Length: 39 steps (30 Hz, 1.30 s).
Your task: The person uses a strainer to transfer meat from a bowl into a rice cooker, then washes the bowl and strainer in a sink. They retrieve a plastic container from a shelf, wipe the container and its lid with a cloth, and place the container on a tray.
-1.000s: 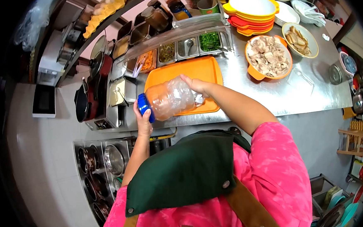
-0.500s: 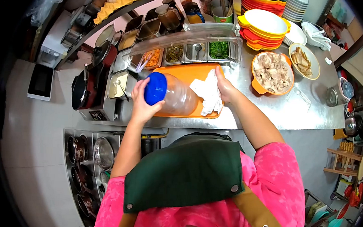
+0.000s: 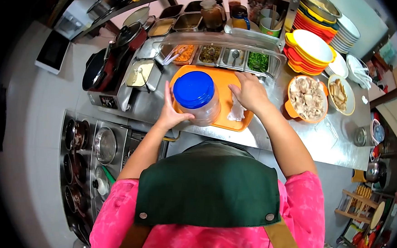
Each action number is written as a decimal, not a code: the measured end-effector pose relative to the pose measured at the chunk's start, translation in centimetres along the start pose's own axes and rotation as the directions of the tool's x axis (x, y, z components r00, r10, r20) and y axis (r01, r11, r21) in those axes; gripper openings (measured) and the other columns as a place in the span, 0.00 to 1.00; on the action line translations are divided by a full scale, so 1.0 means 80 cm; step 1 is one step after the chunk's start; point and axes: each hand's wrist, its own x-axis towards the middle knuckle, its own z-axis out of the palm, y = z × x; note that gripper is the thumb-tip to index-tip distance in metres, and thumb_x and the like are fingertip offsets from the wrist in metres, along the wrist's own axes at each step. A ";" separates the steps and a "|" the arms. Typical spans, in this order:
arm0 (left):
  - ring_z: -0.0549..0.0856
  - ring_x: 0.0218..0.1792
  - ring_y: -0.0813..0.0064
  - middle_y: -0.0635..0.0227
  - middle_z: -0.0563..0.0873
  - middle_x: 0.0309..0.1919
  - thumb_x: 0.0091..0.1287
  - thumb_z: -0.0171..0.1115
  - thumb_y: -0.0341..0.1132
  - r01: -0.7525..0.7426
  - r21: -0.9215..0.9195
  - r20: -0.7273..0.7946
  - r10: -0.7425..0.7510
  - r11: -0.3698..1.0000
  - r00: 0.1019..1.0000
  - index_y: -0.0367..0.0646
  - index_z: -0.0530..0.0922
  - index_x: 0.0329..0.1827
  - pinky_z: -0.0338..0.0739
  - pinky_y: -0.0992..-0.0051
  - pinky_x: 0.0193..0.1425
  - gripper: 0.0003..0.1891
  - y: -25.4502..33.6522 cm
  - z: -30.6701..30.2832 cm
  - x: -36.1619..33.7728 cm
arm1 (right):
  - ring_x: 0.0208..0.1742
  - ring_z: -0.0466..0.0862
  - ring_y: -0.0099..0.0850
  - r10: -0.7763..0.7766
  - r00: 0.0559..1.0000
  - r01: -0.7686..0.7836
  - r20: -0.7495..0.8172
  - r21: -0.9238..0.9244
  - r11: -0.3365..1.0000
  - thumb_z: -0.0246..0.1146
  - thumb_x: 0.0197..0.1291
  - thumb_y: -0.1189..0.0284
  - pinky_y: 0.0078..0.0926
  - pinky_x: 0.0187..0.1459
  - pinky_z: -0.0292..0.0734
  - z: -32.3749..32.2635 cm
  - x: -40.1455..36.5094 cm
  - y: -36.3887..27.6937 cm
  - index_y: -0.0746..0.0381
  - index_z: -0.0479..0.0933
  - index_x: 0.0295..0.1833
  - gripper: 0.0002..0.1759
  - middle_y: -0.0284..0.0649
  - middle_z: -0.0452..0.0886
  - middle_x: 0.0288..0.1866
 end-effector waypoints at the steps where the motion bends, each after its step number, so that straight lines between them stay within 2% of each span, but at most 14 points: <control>1: 0.52 0.65 0.58 0.48 0.49 0.64 0.24 0.79 0.41 -0.002 -0.033 0.024 0.003 0.999 1.000 0.42 0.30 0.65 0.50 0.65 0.66 0.71 -0.005 0.003 -0.001 | 0.48 0.73 0.42 -0.077 0.997 0.078 -0.013 0.100 0.992 0.55 0.53 0.59 0.34 0.49 0.68 -0.014 0.009 -0.017 0.63 0.70 0.49 0.23 0.47 0.73 0.46; 4: 0.52 0.65 0.57 0.48 0.49 0.64 0.24 0.79 0.41 0.001 0.045 0.024 -0.002 0.999 1.000 0.44 0.30 0.66 0.50 0.65 0.66 0.71 0.008 0.008 0.000 | 0.43 0.75 0.43 -0.155 0.986 0.141 0.060 0.195 0.971 0.57 0.51 0.64 0.35 0.43 0.71 -0.034 0.024 -0.048 0.63 0.74 0.38 0.14 0.45 0.75 0.39; 9: 0.57 0.63 0.55 0.50 0.54 0.62 0.26 0.78 0.42 -0.031 0.051 -0.004 0.032 0.998 0.999 0.46 0.36 0.66 0.53 0.63 0.65 0.66 0.025 0.002 0.012 | 0.45 0.76 0.40 0.019 0.845 0.132 0.535 -0.243 0.961 0.58 0.49 0.55 0.36 0.43 0.72 0.049 -0.001 0.013 0.54 0.74 0.45 0.20 0.44 0.75 0.43; 13: 0.58 0.62 0.55 0.51 0.55 0.61 0.29 0.77 0.41 -0.002 0.016 -0.001 0.002 1.000 1.000 0.47 0.40 0.66 0.55 0.63 0.64 0.62 0.029 0.009 0.011 | 0.43 0.77 0.39 -0.214 0.899 0.323 0.382 -0.250 0.913 0.59 0.51 0.59 0.33 0.41 0.72 0.105 -0.038 0.058 0.56 0.73 0.45 0.17 0.43 0.77 0.39; 14: 0.58 0.62 0.55 0.51 0.55 0.61 0.30 0.77 0.41 0.019 0.042 -0.001 -0.019 0.999 1.000 0.47 0.41 0.66 0.55 0.63 0.64 0.61 0.031 0.009 0.011 | 0.41 0.77 0.38 0.021 0.986 -0.034 0.163 0.082 0.996 0.60 0.50 0.64 0.30 0.41 0.72 0.090 -0.030 0.042 0.58 0.72 0.44 0.16 0.43 0.77 0.39; 15: 0.58 0.62 0.55 0.51 0.55 0.61 0.30 0.77 0.41 0.025 0.037 -0.007 -0.024 0.999 1.000 0.47 0.41 0.66 0.55 0.63 0.64 0.61 0.032 0.008 0.010 | 0.40 0.77 0.37 0.333 0.942 -0.315 0.044 0.461 0.830 0.62 0.49 0.69 0.27 0.41 0.71 0.074 -0.025 0.027 0.61 0.72 0.43 0.15 0.43 0.76 0.38; 16: 0.58 0.62 0.54 0.51 0.55 0.61 0.31 0.76 0.42 -0.024 0.043 -0.012 0.025 0.999 1.000 0.48 0.44 0.65 0.56 0.63 0.64 0.59 0.033 0.006 0.010 | 0.35 0.77 0.32 0.194 0.951 -0.050 -0.242 0.497 0.866 0.61 0.49 0.72 0.23 0.38 0.71 0.054 -0.013 0.015 0.63 0.71 0.40 0.12 0.42 0.76 0.33; 18: 0.58 0.62 0.54 0.51 0.56 0.61 0.31 0.76 0.43 -0.075 0.047 -0.007 0.075 0.996 0.997 0.48 0.48 0.65 0.57 0.63 0.64 0.56 0.035 0.000 0.013 | 0.32 0.76 0.26 0.030 0.954 0.116 -0.297 0.460 0.880 0.61 0.49 0.76 0.20 0.35 0.71 0.005 0.005 -0.021 0.64 0.70 0.41 0.12 0.39 0.76 0.30; 22: 0.64 0.59 0.56 0.57 0.60 0.61 0.35 0.72 0.48 -0.115 0.167 0.121 0.096 0.979 0.988 0.47 0.68 0.55 0.62 0.64 0.61 0.39 0.052 -0.039 0.034 | 0.32 0.78 0.28 -0.049 0.981 0.145 -0.189 0.543 0.827 0.63 0.49 0.72 0.20 0.33 0.72 -0.004 0.021 -0.039 0.65 0.72 0.39 0.12 0.41 0.78 0.30; 28: 0.74 0.49 0.66 0.65 0.78 0.46 0.39 0.67 0.56 -0.420 0.524 0.377 0.240 0.741 0.895 0.45 0.79 0.41 0.68 0.68 0.54 0.29 0.074 -0.056 0.064 | 0.30 0.75 0.17 0.242 0.928 -0.335 0.285 0.922 0.197 0.58 0.56 0.72 0.14 0.30 0.70 0.025 0.012 -0.027 0.63 0.71 0.40 0.08 0.32 0.76 0.30; 30: 0.76 0.47 0.66 0.65 0.80 0.42 0.43 0.65 0.56 -0.437 0.509 0.359 0.279 0.741 0.891 0.44 0.80 0.37 0.69 0.68 0.51 0.26 0.073 -0.052 0.070 | 0.28 0.74 0.18 0.249 0.921 -0.352 0.300 0.913 0.204 0.58 0.56 0.71 0.14 0.30 0.69 0.022 0.010 -0.014 0.63 0.71 0.40 0.09 0.32 0.76 0.30; 34: 0.80 0.39 0.67 0.64 0.82 0.35 0.52 0.63 0.44 -0.165 0.312 0.298 0.069 0.936 0.952 0.39 0.79 0.36 0.72 0.73 0.44 0.17 0.061 -0.040 0.082 | 0.30 0.75 0.20 0.433 0.899 -0.247 0.061 0.888 0.388 0.60 0.54 0.70 0.16 0.32 0.71 0.008 0.017 0.012 0.64 0.69 0.41 0.12 0.35 0.76 0.32; 36: 0.80 0.37 0.73 0.67 0.82 0.33 0.53 0.63 0.41 0.102 -0.196 0.047 -0.095 0.975 0.994 0.38 0.78 0.38 0.72 0.74 0.43 0.16 0.033 -0.028 0.085 | 0.32 0.75 0.20 0.465 0.885 -0.163 -0.037 0.910 0.381 0.61 0.54 0.70 0.17 0.34 0.71 -0.017 0.015 -0.003 0.64 0.68 0.41 0.13 0.36 0.76 0.34; 39: 0.70 0.54 0.69 0.60 0.72 0.51 0.45 0.69 0.44 0.153 -0.366 0.198 -0.084 0.918 0.977 0.42 0.62 0.58 0.65 0.72 0.55 0.37 -0.013 -0.023 0.069 | 0.35 0.75 0.22 0.338 0.917 -0.018 -0.211 0.825 0.564 0.64 0.49 0.70 0.20 0.36 0.71 -0.024 0.003 -0.023 0.65 0.68 0.42 0.17 0.37 0.76 0.36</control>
